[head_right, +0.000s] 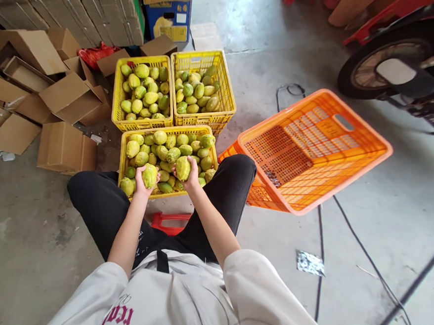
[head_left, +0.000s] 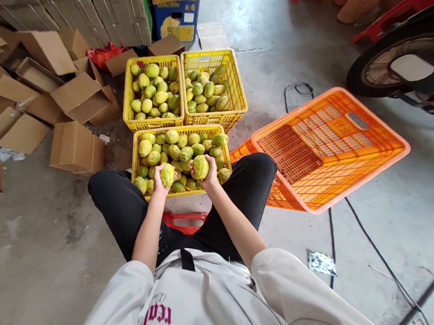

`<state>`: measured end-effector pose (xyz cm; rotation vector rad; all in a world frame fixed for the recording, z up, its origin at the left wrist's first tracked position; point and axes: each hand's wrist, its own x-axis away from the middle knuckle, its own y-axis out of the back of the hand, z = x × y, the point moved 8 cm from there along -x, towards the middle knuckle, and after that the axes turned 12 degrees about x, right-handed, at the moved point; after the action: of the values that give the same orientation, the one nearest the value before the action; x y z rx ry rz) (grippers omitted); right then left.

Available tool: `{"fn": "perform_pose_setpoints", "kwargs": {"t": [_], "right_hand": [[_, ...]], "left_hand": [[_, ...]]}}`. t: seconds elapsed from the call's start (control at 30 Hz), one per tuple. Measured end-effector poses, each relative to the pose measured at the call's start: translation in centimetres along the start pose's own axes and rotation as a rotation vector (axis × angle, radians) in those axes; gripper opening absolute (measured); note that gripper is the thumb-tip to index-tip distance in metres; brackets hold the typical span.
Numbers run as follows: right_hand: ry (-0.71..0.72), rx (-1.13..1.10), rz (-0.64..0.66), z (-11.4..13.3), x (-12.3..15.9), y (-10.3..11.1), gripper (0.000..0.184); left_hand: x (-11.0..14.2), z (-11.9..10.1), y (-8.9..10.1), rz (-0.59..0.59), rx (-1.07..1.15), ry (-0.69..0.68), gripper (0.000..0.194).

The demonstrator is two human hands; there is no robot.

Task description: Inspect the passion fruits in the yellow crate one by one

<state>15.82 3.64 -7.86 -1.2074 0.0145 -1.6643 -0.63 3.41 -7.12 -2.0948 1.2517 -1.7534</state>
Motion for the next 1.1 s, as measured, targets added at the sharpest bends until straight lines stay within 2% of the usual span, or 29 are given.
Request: {"fn": "perform_pose_setpoints", "kwargs": {"t": [0.13, 0.23, 0.4, 0.5, 0.63, 0.8, 0.97, 1.1], "right_hand": [[-0.054, 0.069, -0.050, -0.8, 0.0, 0.3, 0.036], [-0.083, 0.079, -0.066, -1.4, 0.0, 0.4, 0.032], [-0.037, 0.046, -0.040, -1.2, -0.1, 0.2, 0.031], [-0.006, 0.000, -0.025, -0.9, -0.2, -0.1, 0.029], [-0.002, -0.065, 0.004, -0.7, -0.2, -0.4, 0.024], [0.022, -0.113, 0.135, -0.1, 0.1, -1.5, 0.023], [0.063, -0.116, 0.157, 0.2, 0.4, -2.0, 0.025], [0.029, -0.149, 0.107, -0.1, 0.6, -1.4, 0.038]], "left_hand": [[-0.5, 0.3, 1.2, -0.122, -0.004, 0.036, 0.028], [-0.9, 0.8, 1.8, -0.156, -0.057, 0.063, 0.029], [-1.1, 0.3, 1.8, -0.135, -0.021, -0.008, 0.028], [-0.7, 0.3, 1.4, -0.104, 0.059, 0.025, 0.035], [0.1, 0.6, -0.1, 0.015, 0.216, 0.102, 0.036], [0.8, 0.1, -1.7, 0.156, 0.249, 0.076, 0.030], [1.1, 0.1, -1.8, 0.156, 0.195, 0.062, 0.029], [0.8, 0.8, -1.4, 0.135, 0.138, 0.076, 0.027]]}}
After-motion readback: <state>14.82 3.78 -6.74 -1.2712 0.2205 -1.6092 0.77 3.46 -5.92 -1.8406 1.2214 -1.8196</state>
